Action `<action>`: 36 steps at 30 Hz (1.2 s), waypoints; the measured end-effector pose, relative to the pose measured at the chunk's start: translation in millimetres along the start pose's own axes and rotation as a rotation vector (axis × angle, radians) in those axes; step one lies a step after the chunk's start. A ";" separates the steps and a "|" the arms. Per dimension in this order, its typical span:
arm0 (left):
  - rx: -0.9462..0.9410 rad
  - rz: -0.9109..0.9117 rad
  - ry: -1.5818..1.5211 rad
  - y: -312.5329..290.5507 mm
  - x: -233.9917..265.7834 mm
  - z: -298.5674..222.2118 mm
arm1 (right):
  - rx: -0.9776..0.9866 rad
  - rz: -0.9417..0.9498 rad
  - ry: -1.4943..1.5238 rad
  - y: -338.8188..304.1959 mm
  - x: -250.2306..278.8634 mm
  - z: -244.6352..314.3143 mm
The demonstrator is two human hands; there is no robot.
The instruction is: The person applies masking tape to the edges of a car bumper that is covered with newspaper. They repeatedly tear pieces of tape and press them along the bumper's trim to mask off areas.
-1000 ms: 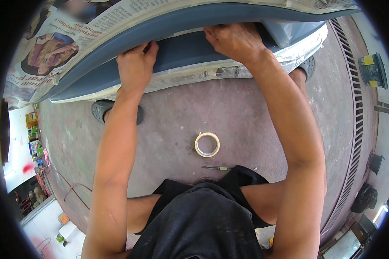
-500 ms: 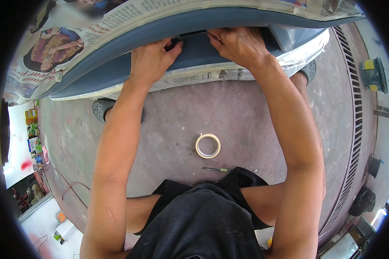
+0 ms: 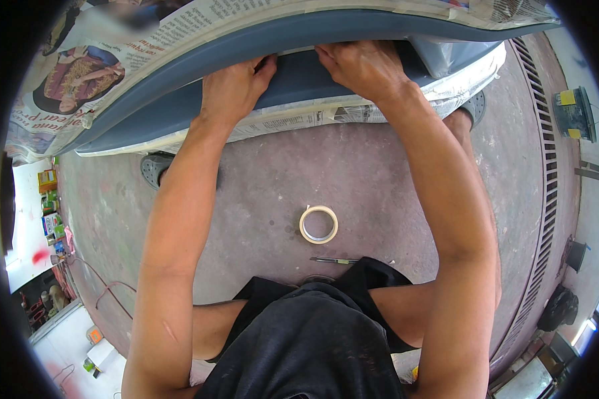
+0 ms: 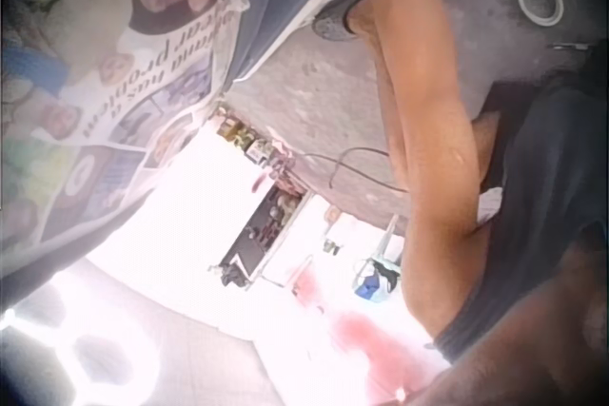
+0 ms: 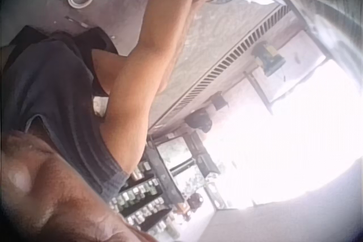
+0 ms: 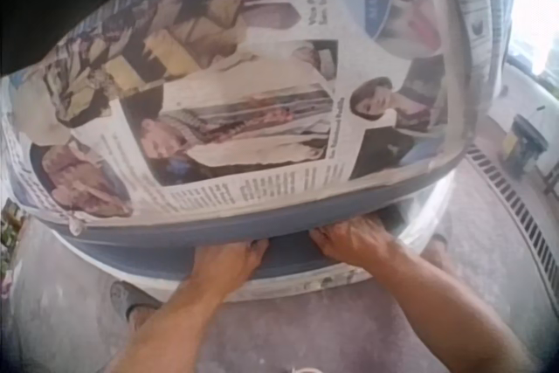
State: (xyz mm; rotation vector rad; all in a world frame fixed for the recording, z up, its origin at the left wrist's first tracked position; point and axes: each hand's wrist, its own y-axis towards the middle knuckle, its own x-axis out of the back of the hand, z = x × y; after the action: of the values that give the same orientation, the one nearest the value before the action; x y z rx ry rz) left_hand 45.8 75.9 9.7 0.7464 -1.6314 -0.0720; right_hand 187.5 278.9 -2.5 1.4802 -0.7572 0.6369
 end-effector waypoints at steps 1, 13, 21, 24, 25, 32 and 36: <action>0.014 0.009 -0.007 1.0 0.7 -1.5 | -0.001 -0.002 0.003 0.2 -0.7 -0.2; 0.057 -0.089 0.017 2.6 -3.5 -5.3 | -0.280 0.124 0.042 11.3 11.6 19.4; 0.225 -0.164 -0.001 -14.2 4.6 -2.4 | -0.304 -0.016 0.051 -5.2 16.5 16.7; 0.192 -0.221 -0.026 -16.6 4.2 -2.8 | -0.230 -0.128 0.074 -10.8 12.3 16.7; 0.128 -0.277 -0.030 -17.2 -0.6 -3.1 | -0.200 -0.163 0.089 -10.9 10.9 17.1; -0.083 -0.328 0.014 -13.3 -8.7 -10.7 | 0.048 -0.021 0.142 -6.2 10.2 39.9; -0.046 -0.038 -0.002 -29.5 1.2 -22.1 | 0.010 -0.028 0.111 -11.6 3.4 37.9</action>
State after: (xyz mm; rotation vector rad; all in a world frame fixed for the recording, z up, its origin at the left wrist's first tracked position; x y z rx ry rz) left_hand 78.4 60.1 2.4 0.7423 -1.6127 -0.1371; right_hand 196.5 240.8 -9.1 1.4496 -0.6475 0.6959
